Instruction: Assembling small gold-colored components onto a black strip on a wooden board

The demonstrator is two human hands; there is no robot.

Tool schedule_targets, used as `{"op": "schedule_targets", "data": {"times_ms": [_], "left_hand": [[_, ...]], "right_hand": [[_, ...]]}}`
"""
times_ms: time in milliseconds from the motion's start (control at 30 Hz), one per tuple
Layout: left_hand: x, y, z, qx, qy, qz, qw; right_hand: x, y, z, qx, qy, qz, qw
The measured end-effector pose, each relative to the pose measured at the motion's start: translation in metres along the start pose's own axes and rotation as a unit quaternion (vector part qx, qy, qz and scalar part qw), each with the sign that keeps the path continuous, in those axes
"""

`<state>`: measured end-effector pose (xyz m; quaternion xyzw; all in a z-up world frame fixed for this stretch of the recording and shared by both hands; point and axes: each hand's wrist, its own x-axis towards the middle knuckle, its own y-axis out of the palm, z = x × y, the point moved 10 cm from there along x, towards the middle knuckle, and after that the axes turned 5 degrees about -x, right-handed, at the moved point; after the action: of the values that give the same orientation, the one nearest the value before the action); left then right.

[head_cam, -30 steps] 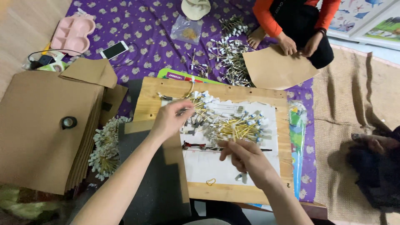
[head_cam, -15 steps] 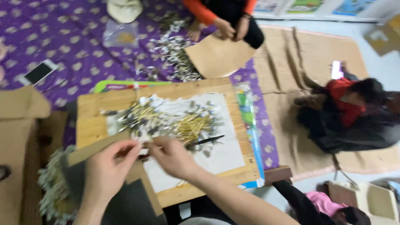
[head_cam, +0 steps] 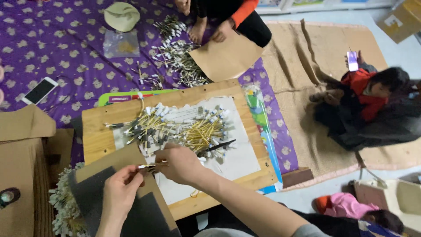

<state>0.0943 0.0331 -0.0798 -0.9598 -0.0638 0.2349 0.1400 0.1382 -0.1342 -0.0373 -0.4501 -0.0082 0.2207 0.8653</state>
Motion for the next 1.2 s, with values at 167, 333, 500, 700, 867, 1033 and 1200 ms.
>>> {"op": "schedule_targets", "data": {"times_ms": [167, 333, 500, 700, 867, 1033, 1200], "left_hand": [[0.029, -0.035, -0.015, 0.202, 0.061, 0.006, 0.977], [0.041, -0.118, -0.011, 0.376, 0.142, -0.01, 0.916], [0.031, -0.116, 0.0, 0.382, 0.047, 0.122, 0.915], [0.054, -0.136, 0.023, 0.342, 0.141, 0.085, 0.925], [0.075, -0.145, 0.041, 0.331, 0.123, 0.074, 0.933], [0.079, -0.146, 0.027, 0.29, 0.15, 0.04, 0.944], [0.064, -0.145, 0.017, 0.411, 0.173, 0.036, 0.895]], "right_hand": [[0.003, 0.001, -0.05, 0.059, -0.018, -0.02, 0.998], [-0.004, -0.019, -0.016, 0.098, -0.005, 0.026, 0.995], [-0.01, -0.025, -0.021, 0.053, 0.116, 0.062, 0.99], [-0.008, -0.012, -0.038, 0.06, 0.125, 0.062, 0.988], [-0.005, -0.012, -0.038, 0.077, 0.118, 0.051, 0.989], [-0.001, -0.022, -0.029, 0.083, 0.048, 0.033, 0.995], [-0.007, -0.023, -0.023, 0.101, 0.048, 0.022, 0.994]]}}
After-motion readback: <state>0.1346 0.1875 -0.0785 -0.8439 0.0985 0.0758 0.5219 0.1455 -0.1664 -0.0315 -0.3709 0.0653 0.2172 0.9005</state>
